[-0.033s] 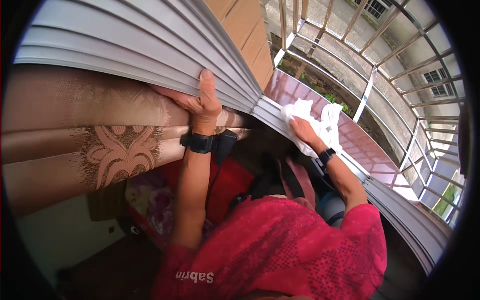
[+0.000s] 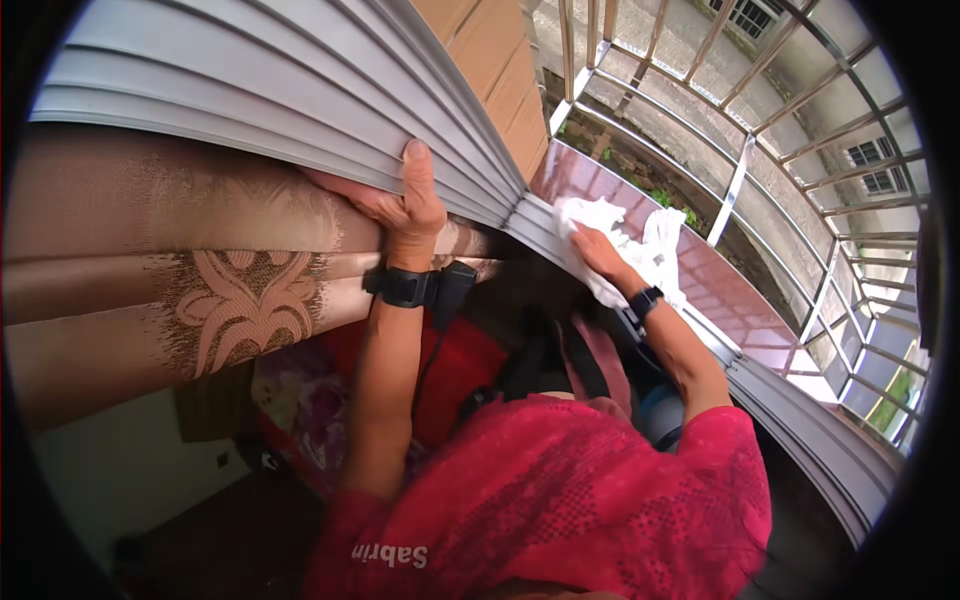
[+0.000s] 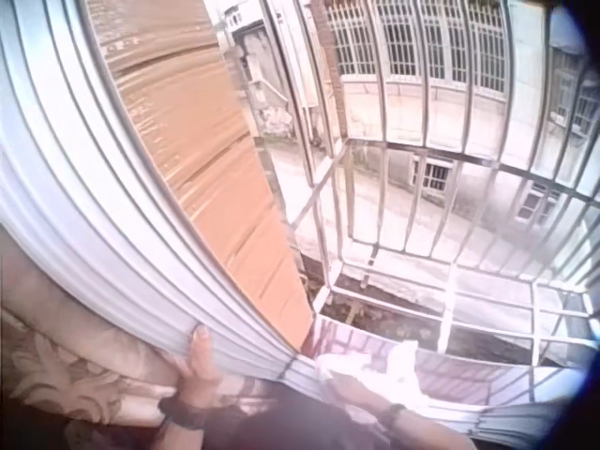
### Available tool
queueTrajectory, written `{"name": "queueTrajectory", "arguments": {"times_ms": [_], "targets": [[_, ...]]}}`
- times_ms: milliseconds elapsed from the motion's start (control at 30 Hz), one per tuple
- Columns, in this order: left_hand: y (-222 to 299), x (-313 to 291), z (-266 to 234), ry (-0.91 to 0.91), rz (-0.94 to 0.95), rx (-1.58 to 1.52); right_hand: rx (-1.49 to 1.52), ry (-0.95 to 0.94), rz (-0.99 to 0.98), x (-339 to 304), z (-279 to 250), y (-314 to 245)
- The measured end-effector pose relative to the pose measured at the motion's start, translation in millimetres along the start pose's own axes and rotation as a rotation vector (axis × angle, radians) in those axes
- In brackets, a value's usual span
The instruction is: Cleaning the tracks and frame of a sliding window using wet cloths and a bucket of water.
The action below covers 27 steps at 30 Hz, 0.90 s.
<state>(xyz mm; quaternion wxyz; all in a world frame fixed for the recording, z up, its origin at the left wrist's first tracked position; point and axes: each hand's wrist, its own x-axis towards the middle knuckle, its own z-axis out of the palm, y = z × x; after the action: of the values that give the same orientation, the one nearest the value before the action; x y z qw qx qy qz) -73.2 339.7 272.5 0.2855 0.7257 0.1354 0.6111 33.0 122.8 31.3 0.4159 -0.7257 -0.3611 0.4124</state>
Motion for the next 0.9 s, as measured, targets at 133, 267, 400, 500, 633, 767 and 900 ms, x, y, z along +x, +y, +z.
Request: {"name": "queueTrajectory", "arguments": {"times_ms": [133, 267, 400, 500, 633, 767, 900], "targets": [[0, 2, 3, -0.100, 0.016, -0.007, -0.208, 0.021, -0.143, 86, 43, 3], [1, 5, 4, -0.021, 0.019, -0.070, -0.739, -0.090, -0.092, 72, 54, -17], [1, 8, -2, -0.073, 0.109, 0.040, -0.900, 0.233, -0.228, 28, 65, 22], [-4, 11, -7, -0.109, 0.139, 0.061, -0.981, 0.251, -0.095, -9, 53, 26], [-4, 9, -6, -0.125, 0.162, 0.117, -0.988, 0.273, -0.017, -63, 36, 49], [-4, 7, 0, -0.043, 0.096, 0.031, -0.808, 0.304, 0.008, -102, 9, 69], [-11, 2, 3, -0.029, 0.098, -0.021, -0.344, 0.417, -0.162, -63, 2, 43]]}}
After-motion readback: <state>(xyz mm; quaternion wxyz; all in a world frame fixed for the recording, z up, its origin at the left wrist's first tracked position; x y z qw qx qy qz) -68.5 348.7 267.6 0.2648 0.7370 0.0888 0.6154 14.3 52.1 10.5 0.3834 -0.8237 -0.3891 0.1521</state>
